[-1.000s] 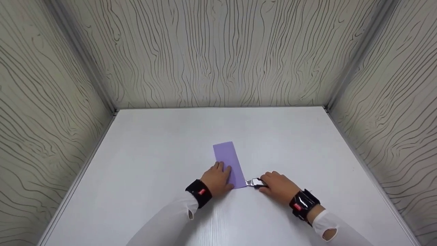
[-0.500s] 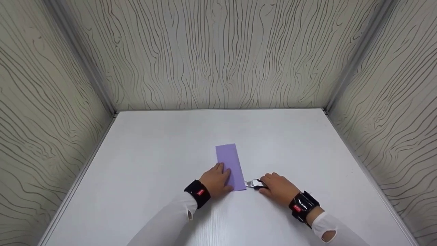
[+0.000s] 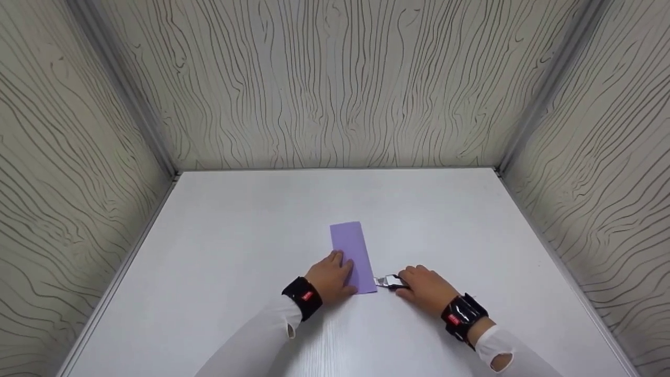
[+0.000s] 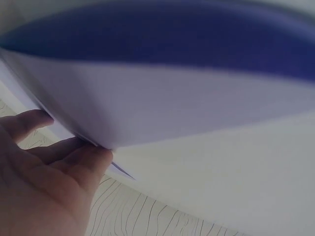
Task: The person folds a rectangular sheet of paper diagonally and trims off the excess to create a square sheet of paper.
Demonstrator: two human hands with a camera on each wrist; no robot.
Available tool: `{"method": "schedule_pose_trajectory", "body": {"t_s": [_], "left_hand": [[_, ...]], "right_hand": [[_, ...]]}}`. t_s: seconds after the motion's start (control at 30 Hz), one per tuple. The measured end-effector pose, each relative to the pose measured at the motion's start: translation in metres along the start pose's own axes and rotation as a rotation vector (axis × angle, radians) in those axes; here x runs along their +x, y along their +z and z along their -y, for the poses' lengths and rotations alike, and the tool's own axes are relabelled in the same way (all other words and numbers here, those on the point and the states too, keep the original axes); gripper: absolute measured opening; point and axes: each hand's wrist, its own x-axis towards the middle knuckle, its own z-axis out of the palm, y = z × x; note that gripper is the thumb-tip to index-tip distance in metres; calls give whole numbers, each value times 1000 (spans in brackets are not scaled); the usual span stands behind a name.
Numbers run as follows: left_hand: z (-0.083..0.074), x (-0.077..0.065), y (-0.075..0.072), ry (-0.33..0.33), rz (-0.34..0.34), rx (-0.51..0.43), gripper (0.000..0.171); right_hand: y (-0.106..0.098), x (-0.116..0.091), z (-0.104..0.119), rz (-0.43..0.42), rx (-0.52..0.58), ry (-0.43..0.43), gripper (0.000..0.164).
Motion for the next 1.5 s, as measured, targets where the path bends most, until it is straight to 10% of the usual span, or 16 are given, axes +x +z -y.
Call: {"method": "schedule_pose_trajectory", "body": {"t_s": [1.5], "left_hand": [[0,0,-1,11,-11,10,71]], "right_hand": [[-2,15,1,9,-11,100,24]]}}
